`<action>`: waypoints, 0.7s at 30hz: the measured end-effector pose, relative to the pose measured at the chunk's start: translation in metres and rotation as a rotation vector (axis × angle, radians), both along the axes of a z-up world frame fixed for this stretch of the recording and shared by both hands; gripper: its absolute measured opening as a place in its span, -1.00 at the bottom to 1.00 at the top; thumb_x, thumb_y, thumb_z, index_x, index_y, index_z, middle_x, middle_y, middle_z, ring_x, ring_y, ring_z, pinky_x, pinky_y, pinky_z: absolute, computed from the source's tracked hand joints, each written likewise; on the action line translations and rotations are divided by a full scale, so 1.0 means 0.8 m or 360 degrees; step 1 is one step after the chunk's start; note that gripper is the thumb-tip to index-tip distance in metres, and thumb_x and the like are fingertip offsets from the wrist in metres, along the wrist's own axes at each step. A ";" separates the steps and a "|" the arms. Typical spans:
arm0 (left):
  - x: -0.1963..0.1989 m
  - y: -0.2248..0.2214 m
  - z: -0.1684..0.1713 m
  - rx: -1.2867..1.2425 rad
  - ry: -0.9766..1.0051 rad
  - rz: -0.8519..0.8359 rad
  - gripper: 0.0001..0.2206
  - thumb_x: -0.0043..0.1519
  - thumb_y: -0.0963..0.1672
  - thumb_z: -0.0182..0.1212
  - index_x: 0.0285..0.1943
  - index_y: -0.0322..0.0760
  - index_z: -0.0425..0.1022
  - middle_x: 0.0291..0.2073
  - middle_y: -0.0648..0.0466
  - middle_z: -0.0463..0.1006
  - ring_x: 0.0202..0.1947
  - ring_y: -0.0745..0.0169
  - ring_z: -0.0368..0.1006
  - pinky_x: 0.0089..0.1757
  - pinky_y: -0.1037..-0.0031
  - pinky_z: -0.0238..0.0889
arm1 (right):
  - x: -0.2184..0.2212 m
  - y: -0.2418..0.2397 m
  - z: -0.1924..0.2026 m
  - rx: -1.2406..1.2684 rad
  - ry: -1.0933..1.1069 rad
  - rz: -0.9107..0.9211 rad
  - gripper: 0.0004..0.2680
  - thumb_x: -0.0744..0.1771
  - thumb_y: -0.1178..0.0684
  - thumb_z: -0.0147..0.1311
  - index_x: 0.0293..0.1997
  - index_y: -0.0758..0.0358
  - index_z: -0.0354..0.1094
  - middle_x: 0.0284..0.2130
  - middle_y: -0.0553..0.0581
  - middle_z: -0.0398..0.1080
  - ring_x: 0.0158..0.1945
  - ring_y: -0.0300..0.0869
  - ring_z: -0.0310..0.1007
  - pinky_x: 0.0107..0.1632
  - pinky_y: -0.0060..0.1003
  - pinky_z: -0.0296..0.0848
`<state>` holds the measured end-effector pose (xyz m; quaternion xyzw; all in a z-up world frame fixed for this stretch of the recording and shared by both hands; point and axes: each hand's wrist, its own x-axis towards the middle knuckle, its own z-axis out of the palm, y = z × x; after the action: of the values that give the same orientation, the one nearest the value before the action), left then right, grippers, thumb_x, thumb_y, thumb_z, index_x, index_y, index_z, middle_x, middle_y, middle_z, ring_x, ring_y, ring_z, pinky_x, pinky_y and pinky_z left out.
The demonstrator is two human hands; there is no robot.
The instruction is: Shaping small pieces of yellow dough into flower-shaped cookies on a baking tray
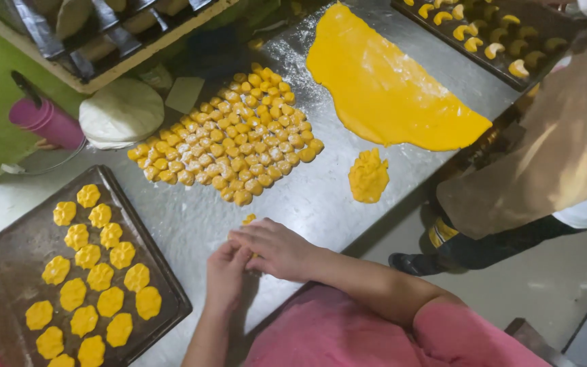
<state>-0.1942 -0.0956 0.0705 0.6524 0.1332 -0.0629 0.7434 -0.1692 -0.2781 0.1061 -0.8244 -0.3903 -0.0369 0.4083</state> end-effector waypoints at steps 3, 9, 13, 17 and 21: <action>-0.033 0.011 0.008 -0.0327 0.0031 -0.0009 -0.92 0.24 -0.21 0.23 -0.32 -0.35 0.56 -0.49 0.05 0.56 -0.47 0.37 0.40 -0.39 0.56 0.26 | -0.022 0.022 0.012 0.0041 -0.0264 -0.0052 -0.71 0.36 -0.11 0.13 0.15 0.13 0.35 -0.06 0.02 0.47 0.10 -0.02 0.39 0.18 -0.08 0.29; -0.075 0.068 0.023 -0.0971 0.0203 -0.0207 -0.53 0.10 -0.33 0.11 0.27 -0.53 0.40 -0.40 -0.06 0.50 -0.49 0.35 0.36 -0.44 0.65 0.21 | -0.074 0.078 0.022 0.0266 -0.0349 0.0055 -0.58 0.39 -0.28 -0.01 0.21 0.29 0.20 0.10 0.21 0.38 0.04 0.04 0.39 0.12 -0.02 0.28; -0.100 0.102 0.006 -0.1090 0.0130 -0.0578 -0.27 0.02 -0.40 0.33 0.43 -0.47 0.17 -0.15 -0.28 0.63 -0.22 -0.08 0.64 -0.23 0.15 0.59 | -0.101 0.116 0.000 0.0291 -0.0357 0.0125 -0.63 0.27 -0.39 0.20 -0.17 0.11 0.42 -0.20 0.05 0.32 -0.07 0.07 0.36 0.00 -0.06 0.36; -0.119 0.124 0.035 -0.0592 -0.0070 -0.0793 -0.14 -0.07 -0.36 0.43 0.48 -0.62 0.08 -0.04 -0.36 0.59 -0.13 -0.03 0.58 -0.14 0.15 0.55 | -0.144 0.133 0.047 0.0281 -0.0312 0.0089 -0.60 0.32 -0.29 0.20 0.09 0.22 0.42 -0.09 0.21 0.37 0.03 0.20 0.39 0.08 0.08 0.35; -0.156 0.111 0.005 -0.0464 -0.0014 -0.0436 -0.35 0.01 -0.26 0.52 0.34 -0.49 0.40 -0.15 -0.19 0.65 -0.25 0.17 0.61 -0.21 0.40 0.57 | -0.176 0.109 0.012 0.0215 0.0094 -0.0009 -0.68 0.28 -0.32 0.26 -0.06 0.04 0.58 0.04 0.22 0.35 0.18 0.22 0.31 0.22 0.07 0.31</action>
<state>-0.3189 -0.0072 0.0747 0.5501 0.0292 -0.1792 0.8151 -0.3097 -0.1906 0.1156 -0.7968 -0.3723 -0.0400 0.4742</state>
